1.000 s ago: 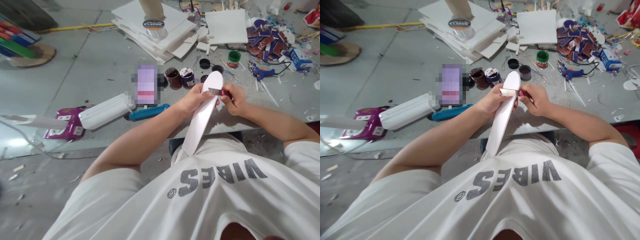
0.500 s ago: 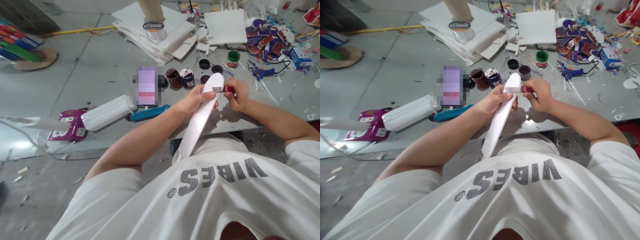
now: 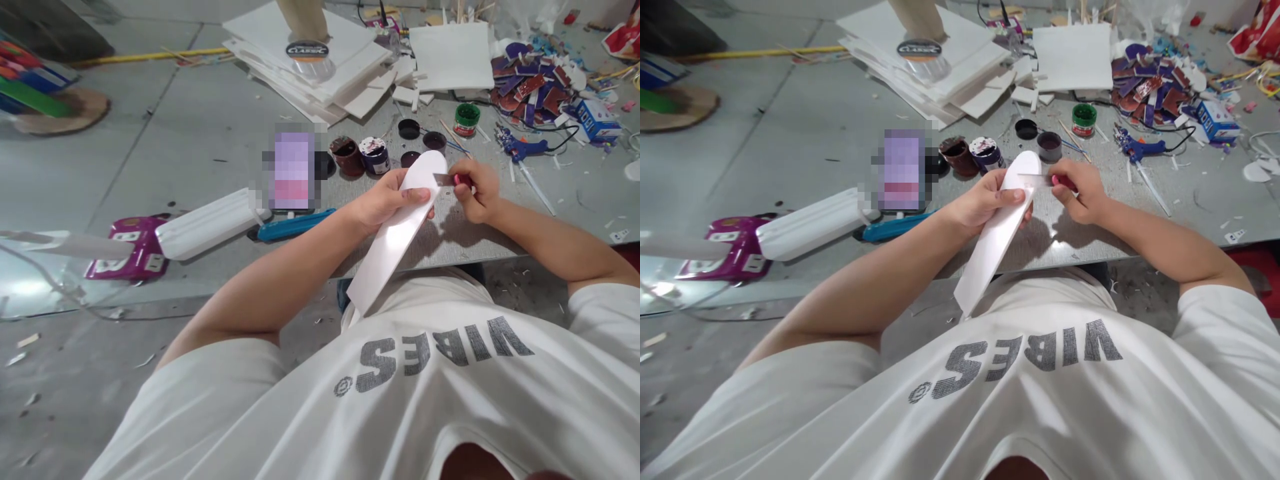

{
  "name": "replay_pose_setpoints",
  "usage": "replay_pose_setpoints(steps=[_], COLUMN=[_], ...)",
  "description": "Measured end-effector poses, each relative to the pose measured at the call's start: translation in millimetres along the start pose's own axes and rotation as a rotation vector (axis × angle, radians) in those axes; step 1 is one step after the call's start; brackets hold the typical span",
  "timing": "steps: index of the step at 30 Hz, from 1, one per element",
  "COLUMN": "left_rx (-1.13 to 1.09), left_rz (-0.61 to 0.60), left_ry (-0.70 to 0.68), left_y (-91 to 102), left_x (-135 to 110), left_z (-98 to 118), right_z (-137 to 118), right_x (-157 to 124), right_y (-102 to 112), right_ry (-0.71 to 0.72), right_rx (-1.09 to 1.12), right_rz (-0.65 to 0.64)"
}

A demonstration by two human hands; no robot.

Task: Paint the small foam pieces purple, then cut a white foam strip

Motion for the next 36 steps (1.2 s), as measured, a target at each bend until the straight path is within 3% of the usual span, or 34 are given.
replay_pose_setpoints(steps=[4, 8, 11, 17, 24, 36], left_rx=[0.024, 0.028, 0.026, 0.014, 0.027, 0.068], left_rz=[-0.007, -0.023, -0.053, -0.075, -0.14, -0.183], left_ry=[0.005, -0.002, 0.001, 0.021, 0.04, 0.024], left_y=[1.5, 0.1, -3.0, -4.7, -8.7, -15.4], left_x=[-0.1, -1.9, -3.5, -5.6, -8.2, -10.9], left_z=[-1.3, 1.0, 2.5, 3.8, 4.6, 9.4], right_z=[-16.8, -24.1, -18.5, 2.7, -7.8, -8.9], right_x=[-2.0, 0.0, 1.3, 0.5, 0.6, 0.5], right_y=[-9.6, -4.9, -4.2, -7.6, 5.0, 10.6], right_ry=[0.058, 0.149, 0.163, 0.015, 0.139, 0.231], right_rx=[0.011, -0.029, -0.046, -0.119, -0.043, -0.037], right_rz=[-0.02, 0.027, 0.031, -0.069, 0.007, 0.061])
Point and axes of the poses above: each hand's wrist, its own x-axis towards the middle knuckle, its own y-axis out of the back of the hand, z = x × y, the point moved 9 cm from there along x, towards the middle knuckle, and after that the axes turned 2 degrees about -y, right-handed, at the moved point
